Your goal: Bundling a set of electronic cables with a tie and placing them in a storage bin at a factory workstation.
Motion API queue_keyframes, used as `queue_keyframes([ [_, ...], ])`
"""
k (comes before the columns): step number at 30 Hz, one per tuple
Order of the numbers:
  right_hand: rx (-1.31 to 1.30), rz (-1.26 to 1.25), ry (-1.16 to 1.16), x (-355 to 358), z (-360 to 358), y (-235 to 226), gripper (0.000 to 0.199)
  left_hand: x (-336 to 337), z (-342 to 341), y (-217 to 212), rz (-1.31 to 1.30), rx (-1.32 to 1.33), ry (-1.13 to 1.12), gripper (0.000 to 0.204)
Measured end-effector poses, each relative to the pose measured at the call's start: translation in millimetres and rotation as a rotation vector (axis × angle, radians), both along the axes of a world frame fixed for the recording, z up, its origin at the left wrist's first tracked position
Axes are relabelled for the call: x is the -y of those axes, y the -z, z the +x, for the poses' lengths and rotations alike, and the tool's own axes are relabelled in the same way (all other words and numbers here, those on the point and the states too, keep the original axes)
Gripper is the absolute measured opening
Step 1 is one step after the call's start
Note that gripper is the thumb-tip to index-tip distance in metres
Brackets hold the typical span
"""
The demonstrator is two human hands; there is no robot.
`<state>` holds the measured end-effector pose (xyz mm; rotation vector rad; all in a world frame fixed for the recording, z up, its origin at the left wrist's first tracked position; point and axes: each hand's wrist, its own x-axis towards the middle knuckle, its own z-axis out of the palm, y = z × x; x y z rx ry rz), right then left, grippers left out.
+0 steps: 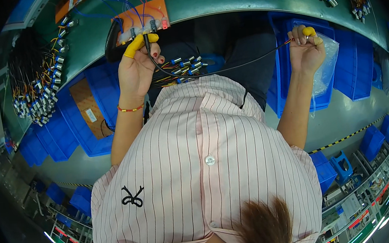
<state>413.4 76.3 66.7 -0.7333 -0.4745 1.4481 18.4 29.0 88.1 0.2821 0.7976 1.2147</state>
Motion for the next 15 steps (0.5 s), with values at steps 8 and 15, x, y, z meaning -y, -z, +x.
queue_keyframes([
  [8, -0.009, -0.066, 0.102, 17.4, 12.0, 4.5, 0.01, 6.1, 9.1, 9.6, 0.127, -0.265, -0.001, 0.028],
  [15, 0.012, -0.042, 0.129, 10.9, 8.3, -22.8, 0.01, 45.1, 18.2, -18.6, 0.065, -0.521, 0.271, 0.026],
])
